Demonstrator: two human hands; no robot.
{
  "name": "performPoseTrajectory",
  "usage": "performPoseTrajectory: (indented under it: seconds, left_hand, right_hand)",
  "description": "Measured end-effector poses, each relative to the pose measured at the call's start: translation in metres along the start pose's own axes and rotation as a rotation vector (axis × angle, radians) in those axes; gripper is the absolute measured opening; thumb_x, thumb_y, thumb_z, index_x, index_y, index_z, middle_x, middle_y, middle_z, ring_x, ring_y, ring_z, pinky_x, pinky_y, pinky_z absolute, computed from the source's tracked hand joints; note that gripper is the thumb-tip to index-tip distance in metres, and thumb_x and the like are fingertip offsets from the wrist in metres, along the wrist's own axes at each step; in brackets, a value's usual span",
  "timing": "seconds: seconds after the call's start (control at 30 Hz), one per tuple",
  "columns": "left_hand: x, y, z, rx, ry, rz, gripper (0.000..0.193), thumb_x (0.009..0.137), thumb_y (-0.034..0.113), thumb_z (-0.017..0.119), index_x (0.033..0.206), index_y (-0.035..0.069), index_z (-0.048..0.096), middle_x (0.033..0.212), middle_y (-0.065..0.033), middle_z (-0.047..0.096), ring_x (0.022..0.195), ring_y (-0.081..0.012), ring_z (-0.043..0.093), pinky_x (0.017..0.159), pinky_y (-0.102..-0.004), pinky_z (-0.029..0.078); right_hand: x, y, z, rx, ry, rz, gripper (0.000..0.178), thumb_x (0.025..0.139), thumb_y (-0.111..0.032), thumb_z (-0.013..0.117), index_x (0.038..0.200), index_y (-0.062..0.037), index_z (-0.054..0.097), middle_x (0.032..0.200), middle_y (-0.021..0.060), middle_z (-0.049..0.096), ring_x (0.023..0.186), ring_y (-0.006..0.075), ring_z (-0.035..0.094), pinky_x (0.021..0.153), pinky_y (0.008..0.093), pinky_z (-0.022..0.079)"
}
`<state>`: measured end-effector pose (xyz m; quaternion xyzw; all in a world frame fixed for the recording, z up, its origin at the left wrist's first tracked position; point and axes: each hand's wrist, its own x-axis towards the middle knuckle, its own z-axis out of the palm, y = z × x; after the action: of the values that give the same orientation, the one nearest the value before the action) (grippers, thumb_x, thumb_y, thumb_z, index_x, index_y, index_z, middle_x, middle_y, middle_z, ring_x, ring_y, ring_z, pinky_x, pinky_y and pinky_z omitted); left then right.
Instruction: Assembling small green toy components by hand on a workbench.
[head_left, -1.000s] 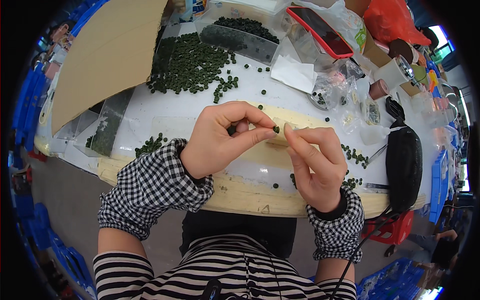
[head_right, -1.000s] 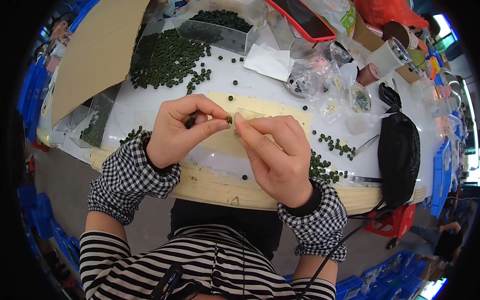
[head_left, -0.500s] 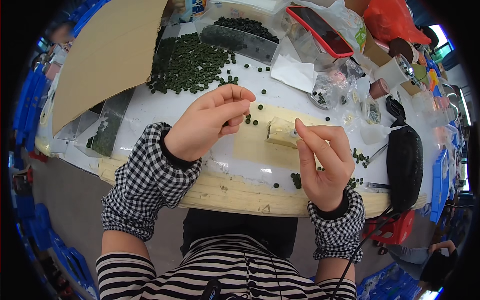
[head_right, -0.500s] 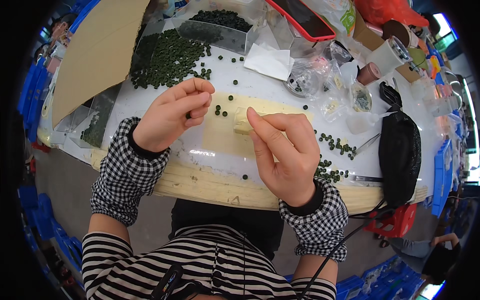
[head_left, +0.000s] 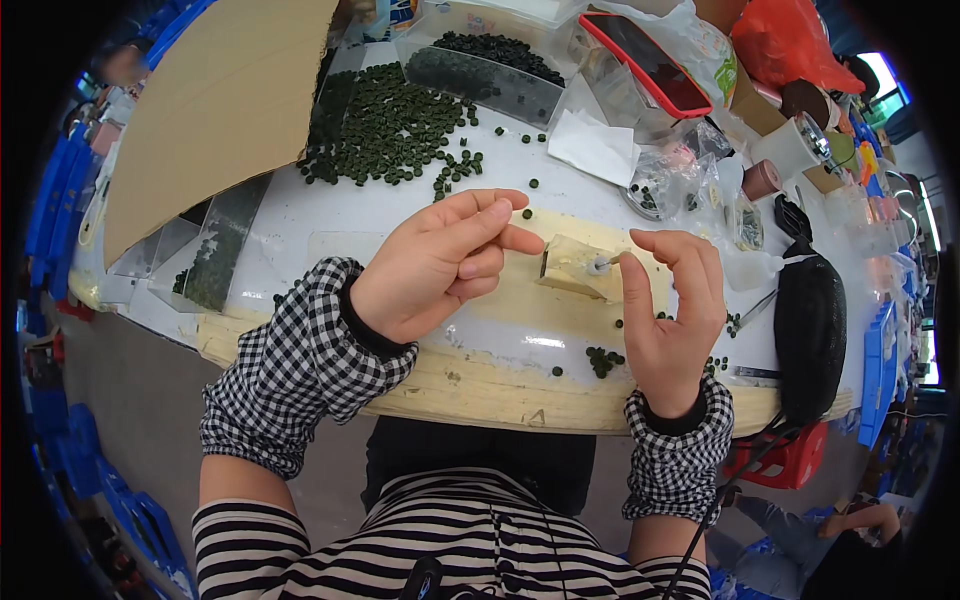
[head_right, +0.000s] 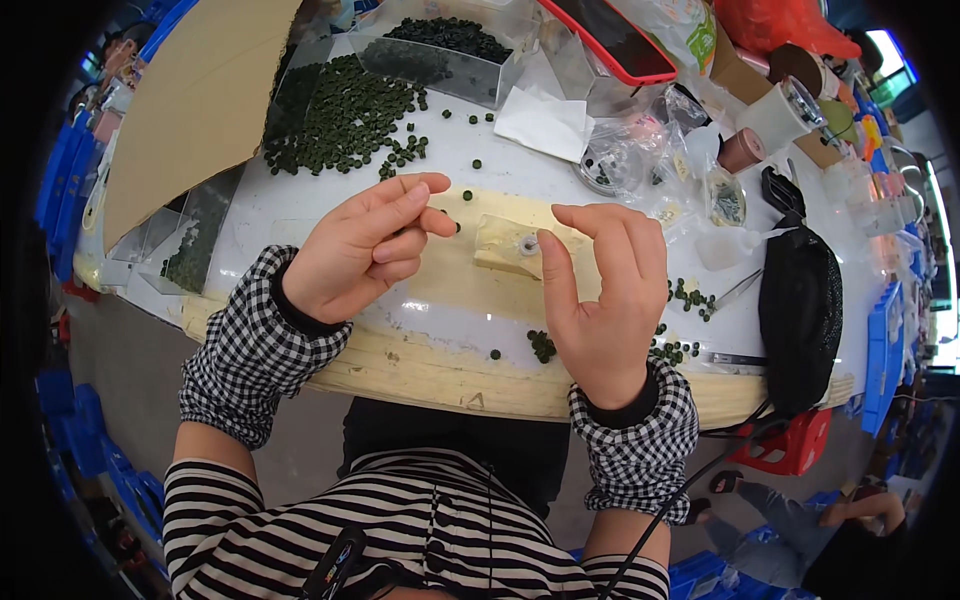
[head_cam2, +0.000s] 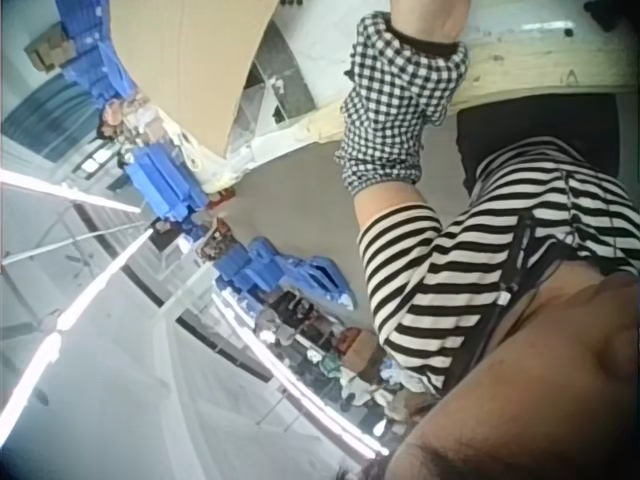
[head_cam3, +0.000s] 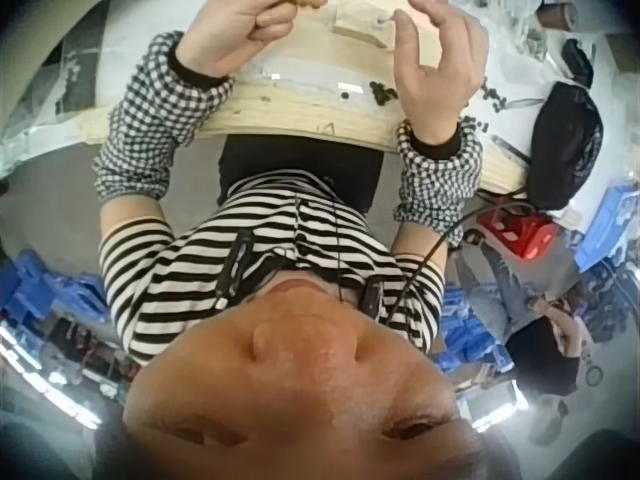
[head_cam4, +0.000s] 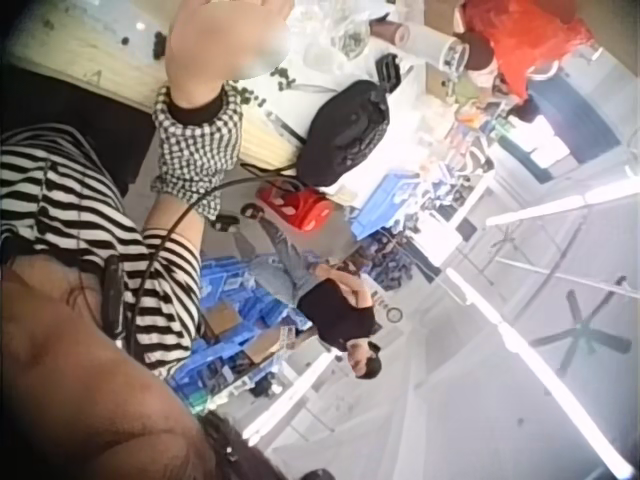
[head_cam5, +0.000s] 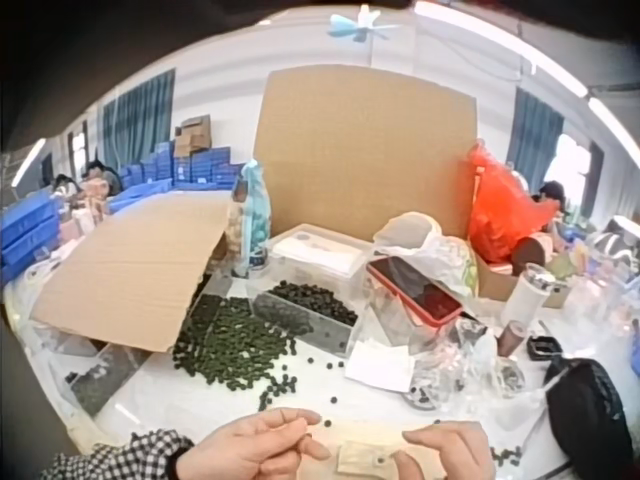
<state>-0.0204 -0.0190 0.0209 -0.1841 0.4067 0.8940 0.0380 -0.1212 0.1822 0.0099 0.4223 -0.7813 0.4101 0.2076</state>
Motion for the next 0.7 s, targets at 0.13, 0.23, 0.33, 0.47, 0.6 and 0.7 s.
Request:
performPoseTrajectory:
  seconds: [0.13,0.23,0.33,0.47,0.6,0.7]
  left_hand:
    - [0.000,-0.001,-0.013,0.094,-0.222,-0.037,0.030,0.104,0.025,0.041,0.114,0.001,0.056,0.073,0.0029,0.052,0.055,-0.0016,0.031,0.047,-0.0176,0.026]
    - [-0.001,-0.005,-0.007,0.140,-0.271,-0.057,0.032,0.104,0.025,0.040,0.112,0.000,0.059,0.072,0.0041,0.049,0.055,-0.0018,0.030,0.047,-0.0182,0.025]
    - [-0.002,-0.008,-0.002,0.155,-0.338,-0.056,0.035,0.104,0.023,0.040,0.123,-0.002,0.056,0.073,0.0044,0.049,0.054,-0.0031,0.029,0.049,-0.0192,0.025]
    - [-0.011,-0.008,0.005,0.173,-0.451,-0.097,0.028,0.103,0.018,0.045,0.121,0.001,0.057,0.080,0.0003,0.058,0.054,-0.0033,0.032,0.050,-0.0181,0.026]
    - [-0.010,-0.006,0.001,0.122,-0.429,-0.108,0.019,0.101,0.019,0.048,0.103,0.003,0.058,0.083,-0.0032,0.059,0.055,-0.0047,0.034,0.050,-0.0197,0.030]
    - [0.004,0.000,-0.008,-0.142,-0.064,0.117,0.015,0.098,0.018,0.049,0.097,0.004,0.056,0.084,-0.0032,0.056,0.060,-0.0066,0.037,0.051,-0.0221,0.032]
  right_hand:
    - [0.001,-0.001,0.002,-0.021,-0.061,-0.004,0.023,0.076,-0.005,0.073,0.097,-0.0021,0.065,0.091,0.0112,0.061,0.085,0.0276,0.057,0.075,0.0346,0.045]
    - [0.002,-0.002,0.000,-0.030,-0.059,-0.009,0.022,0.076,-0.005,0.073,0.097,-0.0022,0.065,0.091,0.0115,0.061,0.085,0.0271,0.057,0.074,0.0346,0.045]
    - [0.002,-0.001,0.000,-0.010,-0.020,-0.027,0.022,0.074,-0.004,0.074,0.096,-0.0025,0.067,0.089,0.0113,0.061,0.083,0.0266,0.056,0.072,0.0346,0.045]
    - [0.002,-0.011,-0.008,0.105,-0.035,-0.186,0.025,0.068,-0.002,0.076,0.092,-0.0063,0.070,0.084,0.0070,0.061,0.078,0.0240,0.056,0.068,0.0334,0.045]
    - [0.000,-0.019,-0.010,0.121,-0.105,-0.317,0.024,0.068,-0.001,0.074,0.091,-0.0074,0.071,0.084,0.0038,0.063,0.074,0.0221,0.053,0.067,0.0325,0.045]
    - [-0.001,-0.014,-0.015,0.094,-0.056,-0.285,0.022,0.070,-0.001,0.073,0.091,-0.0066,0.070,0.084,0.0038,0.062,0.074,0.0223,0.053,0.067,0.0324,0.045]
